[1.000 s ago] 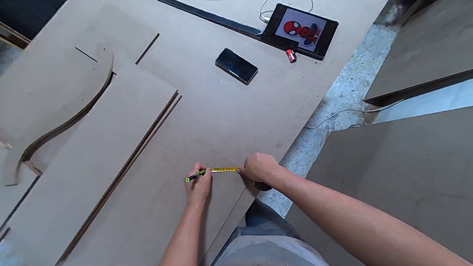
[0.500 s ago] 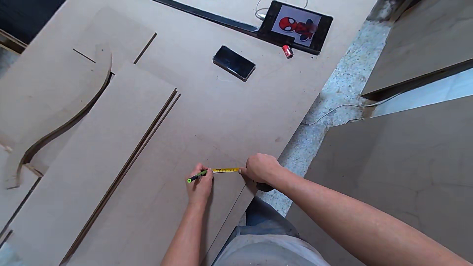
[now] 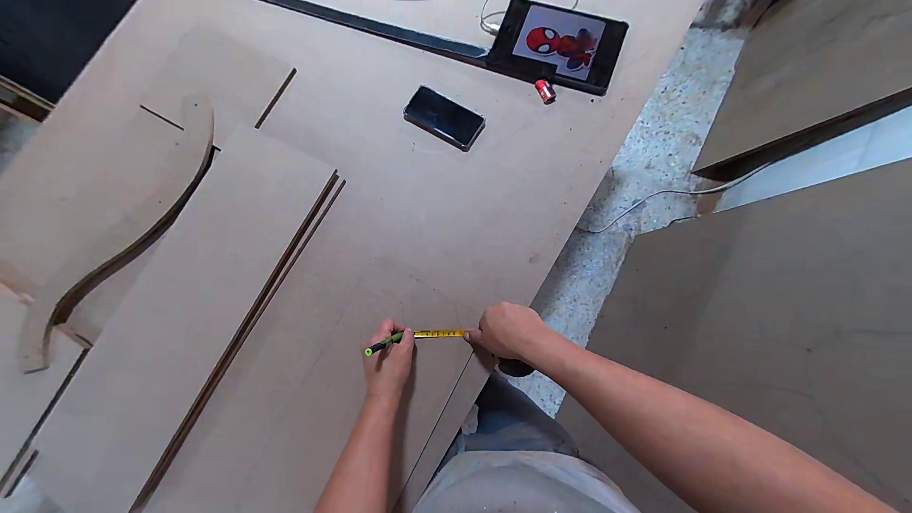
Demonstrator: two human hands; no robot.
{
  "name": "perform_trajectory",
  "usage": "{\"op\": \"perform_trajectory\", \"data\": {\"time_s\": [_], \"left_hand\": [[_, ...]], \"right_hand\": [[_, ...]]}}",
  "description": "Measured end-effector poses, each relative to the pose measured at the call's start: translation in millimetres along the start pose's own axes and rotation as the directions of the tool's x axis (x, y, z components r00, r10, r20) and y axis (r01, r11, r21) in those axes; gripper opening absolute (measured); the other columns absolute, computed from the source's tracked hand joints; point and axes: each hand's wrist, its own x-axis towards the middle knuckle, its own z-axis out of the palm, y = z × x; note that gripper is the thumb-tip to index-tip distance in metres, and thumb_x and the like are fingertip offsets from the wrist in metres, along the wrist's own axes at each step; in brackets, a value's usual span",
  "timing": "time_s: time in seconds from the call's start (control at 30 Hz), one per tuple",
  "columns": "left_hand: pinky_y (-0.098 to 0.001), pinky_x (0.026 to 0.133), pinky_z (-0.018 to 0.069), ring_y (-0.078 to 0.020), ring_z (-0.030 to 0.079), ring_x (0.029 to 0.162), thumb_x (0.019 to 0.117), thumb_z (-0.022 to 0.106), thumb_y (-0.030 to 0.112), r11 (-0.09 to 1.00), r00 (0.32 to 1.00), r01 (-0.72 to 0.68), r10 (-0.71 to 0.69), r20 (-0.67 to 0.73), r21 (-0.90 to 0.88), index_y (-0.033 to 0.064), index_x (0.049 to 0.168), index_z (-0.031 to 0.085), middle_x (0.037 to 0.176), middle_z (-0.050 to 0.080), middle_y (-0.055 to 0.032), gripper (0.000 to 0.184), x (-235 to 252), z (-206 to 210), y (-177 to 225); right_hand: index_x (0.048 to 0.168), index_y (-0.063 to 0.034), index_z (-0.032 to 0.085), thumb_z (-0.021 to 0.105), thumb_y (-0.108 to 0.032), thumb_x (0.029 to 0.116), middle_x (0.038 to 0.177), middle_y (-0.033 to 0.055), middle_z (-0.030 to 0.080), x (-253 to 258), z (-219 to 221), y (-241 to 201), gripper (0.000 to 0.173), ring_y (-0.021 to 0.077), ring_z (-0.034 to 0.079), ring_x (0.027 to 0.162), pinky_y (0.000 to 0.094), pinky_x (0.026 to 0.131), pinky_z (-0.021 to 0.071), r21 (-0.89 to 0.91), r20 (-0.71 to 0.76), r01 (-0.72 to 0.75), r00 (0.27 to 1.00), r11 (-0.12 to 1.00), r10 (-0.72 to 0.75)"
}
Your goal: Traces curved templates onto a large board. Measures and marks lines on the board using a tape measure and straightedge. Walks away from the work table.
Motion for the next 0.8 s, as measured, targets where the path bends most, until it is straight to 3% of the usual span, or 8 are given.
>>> {"op": "perform_trajectory", "data": {"time_s": [0.8], "left_hand": [[-0.0445, 0.062, 0.054, -0.0186, 0.066, 0.066, 0.0974, 0.068, 0.021, 0.997, 0.995, -0.071, 0.068, 0.067, 0.043, 0.0121, 0.087, 0.069, 0.072, 0.067, -0.0032, 0.014, -15, -8, -22]], "right_hand": [[0.075, -0.0168, 0.069, 0.041, -0.068, 0.1003, 0.077, 0.0063, 0.068, -25, 62, -7, 0.063, 0.0263, 0.069, 0.079, 0.0523, 0.066, 0.0545, 0.134, -0.011, -0.022, 1.0, 0.991, 0.023]]}}
